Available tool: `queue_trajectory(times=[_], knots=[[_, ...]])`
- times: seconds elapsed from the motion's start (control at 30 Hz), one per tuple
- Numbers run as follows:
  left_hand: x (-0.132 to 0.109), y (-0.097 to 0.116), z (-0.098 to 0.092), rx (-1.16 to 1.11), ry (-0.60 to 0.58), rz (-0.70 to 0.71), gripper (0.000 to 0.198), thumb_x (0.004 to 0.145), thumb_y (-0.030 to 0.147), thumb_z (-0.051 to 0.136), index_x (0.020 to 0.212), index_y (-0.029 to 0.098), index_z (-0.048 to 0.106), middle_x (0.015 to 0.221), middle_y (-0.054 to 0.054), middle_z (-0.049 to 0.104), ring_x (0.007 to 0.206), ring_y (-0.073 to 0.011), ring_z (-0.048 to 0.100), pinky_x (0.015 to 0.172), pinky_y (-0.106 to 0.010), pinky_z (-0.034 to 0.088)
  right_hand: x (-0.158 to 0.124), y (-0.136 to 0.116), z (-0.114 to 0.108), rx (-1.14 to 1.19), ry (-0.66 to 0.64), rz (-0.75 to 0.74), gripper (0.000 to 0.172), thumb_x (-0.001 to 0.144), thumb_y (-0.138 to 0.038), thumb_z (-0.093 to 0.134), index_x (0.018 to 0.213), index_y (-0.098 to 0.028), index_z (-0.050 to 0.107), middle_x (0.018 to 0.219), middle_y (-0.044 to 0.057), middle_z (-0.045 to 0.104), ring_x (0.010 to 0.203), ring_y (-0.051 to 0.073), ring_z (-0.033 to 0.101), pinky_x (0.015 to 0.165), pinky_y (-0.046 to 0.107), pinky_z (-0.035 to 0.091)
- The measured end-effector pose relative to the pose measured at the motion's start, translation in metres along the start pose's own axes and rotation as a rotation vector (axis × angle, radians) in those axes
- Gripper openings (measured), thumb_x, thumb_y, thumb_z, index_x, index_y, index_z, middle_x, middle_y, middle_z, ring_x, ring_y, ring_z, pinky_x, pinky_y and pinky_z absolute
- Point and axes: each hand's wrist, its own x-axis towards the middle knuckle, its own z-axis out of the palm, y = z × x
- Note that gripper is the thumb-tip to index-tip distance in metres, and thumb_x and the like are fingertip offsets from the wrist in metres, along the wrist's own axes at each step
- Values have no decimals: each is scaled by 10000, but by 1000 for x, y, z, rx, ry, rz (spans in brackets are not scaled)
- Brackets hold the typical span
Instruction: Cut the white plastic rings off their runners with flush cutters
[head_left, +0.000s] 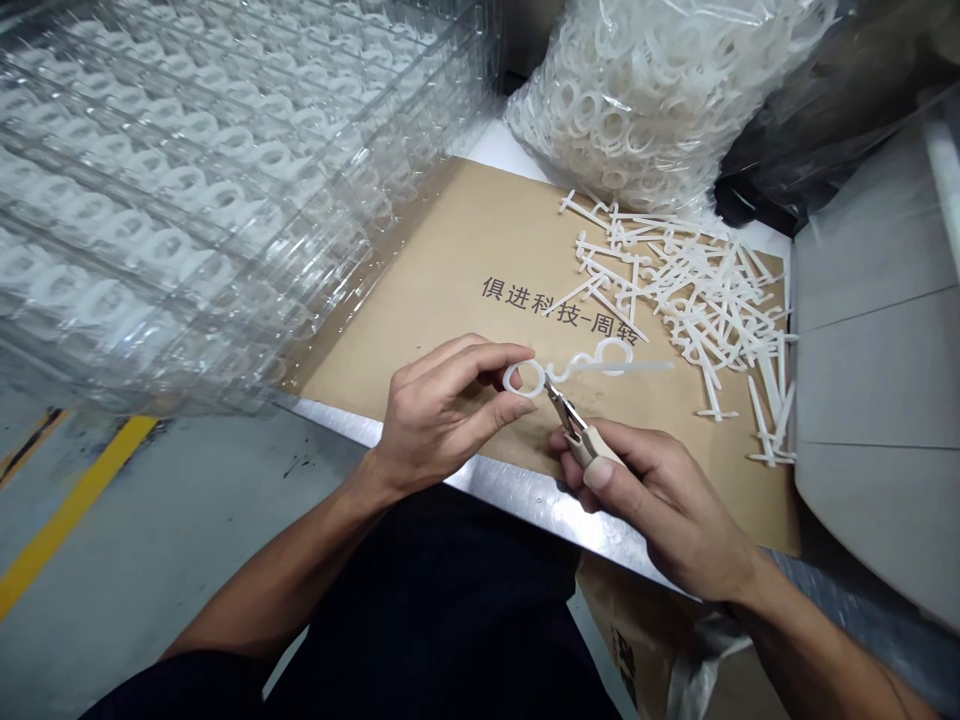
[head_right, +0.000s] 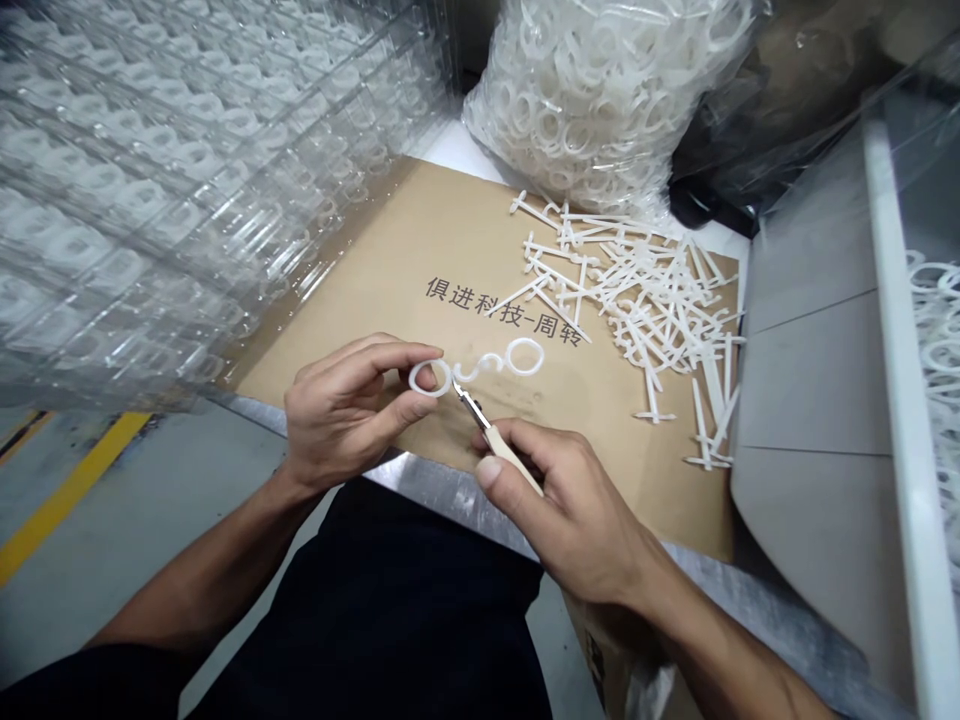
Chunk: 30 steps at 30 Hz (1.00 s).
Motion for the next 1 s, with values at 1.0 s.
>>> queue_trajectory(times=[1.0], knots=[[2, 1, 1, 19, -20, 5, 248, 925, 252, 795, 1159, 186, 747, 877, -24, 732, 787, -120, 685, 722, -227, 561, 5, -10, 4, -241, 30, -20, 384, 1129, -445, 392, 928, -191, 599, 708, -22, 503, 620, 144, 452, 603, 310, 372]])
